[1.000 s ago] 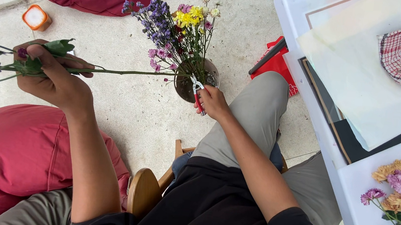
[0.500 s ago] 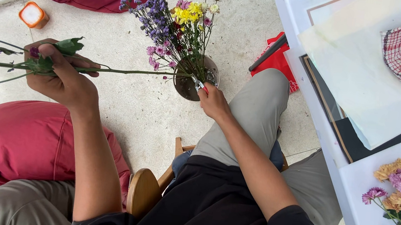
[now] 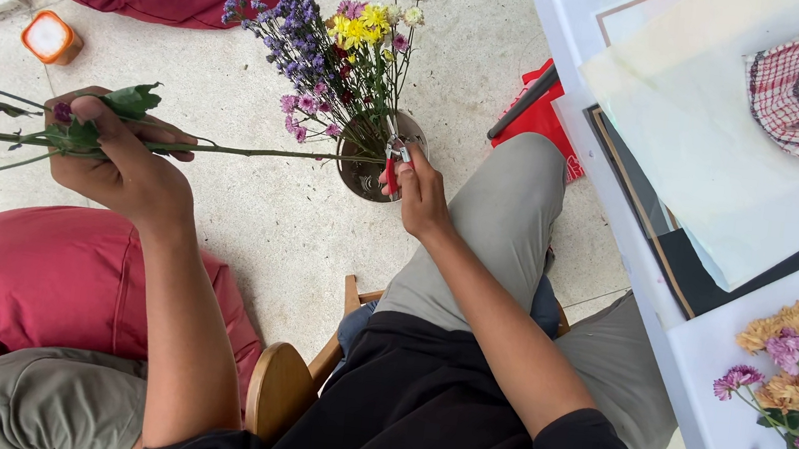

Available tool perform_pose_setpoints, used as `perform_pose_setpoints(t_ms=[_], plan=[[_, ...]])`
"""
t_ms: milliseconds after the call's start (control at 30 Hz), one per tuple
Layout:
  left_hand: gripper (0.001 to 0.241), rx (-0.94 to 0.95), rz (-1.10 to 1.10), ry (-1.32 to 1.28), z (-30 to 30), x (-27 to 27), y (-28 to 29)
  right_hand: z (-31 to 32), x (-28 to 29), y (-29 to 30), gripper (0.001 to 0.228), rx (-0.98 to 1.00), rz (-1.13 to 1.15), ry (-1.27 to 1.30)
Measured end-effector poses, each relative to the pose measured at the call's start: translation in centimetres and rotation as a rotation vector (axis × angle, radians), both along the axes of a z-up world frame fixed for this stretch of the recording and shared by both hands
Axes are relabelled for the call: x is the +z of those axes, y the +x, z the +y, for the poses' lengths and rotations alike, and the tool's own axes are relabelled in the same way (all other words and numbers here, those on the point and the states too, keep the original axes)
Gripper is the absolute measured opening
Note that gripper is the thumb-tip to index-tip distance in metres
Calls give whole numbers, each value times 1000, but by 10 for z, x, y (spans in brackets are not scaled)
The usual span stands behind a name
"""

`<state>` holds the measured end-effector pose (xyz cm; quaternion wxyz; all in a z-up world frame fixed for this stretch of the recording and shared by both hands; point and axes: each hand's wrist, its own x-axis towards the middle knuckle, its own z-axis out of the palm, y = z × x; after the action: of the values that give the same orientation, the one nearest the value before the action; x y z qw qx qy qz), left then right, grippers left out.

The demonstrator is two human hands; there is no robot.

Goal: The person trims flower stems using shears, wipes the stems with a cloth, and assembles them into a bouquet on a table.

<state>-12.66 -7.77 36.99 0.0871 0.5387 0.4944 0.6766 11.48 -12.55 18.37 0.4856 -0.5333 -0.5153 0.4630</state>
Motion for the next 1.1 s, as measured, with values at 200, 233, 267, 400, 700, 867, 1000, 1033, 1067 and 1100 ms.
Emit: perform_pose_setpoints(t_ms=[200, 233, 267, 400, 700, 867, 1000, 1033, 1067, 1100], plan=[[48, -37, -7, 62, 4, -2, 6, -10, 12, -2, 28, 261, -266, -325], [48, -42, -61, 53, 5, -3, 6, -8, 9, -2, 30, 111, -252, -127], [48, -45, -114, 37, 3, -4, 6, -9, 4, -3, 43, -36, -236, 66], [48, -74, -122, 43, 1, -9, 2, -20, 42, 10, 35, 321, -370, -435], [51, -66, -228, 4, 15, -25, 2, -54, 210, 110, 56, 171, -359, -28], [49, -163, -418, -2, 23, -48, -6, -52, 223, 194, 59, -290, -1002, -78], [51, -180, -399, -56, 17, -57, -3, -51, 187, 232, 63, -485, -1123, -105], [53, -173, -430, -72, 17, -63, -6, -52, 180, 235, 63, -502, -1126, -91], [56, -162, -458, -89, 16, -67, -11, -53, 172, 237, 64, -514, -1127, -77], [56, -164, -457, -94, 16, -70, -13, -54, 177, 235, 64, -515, -1126, -83]])
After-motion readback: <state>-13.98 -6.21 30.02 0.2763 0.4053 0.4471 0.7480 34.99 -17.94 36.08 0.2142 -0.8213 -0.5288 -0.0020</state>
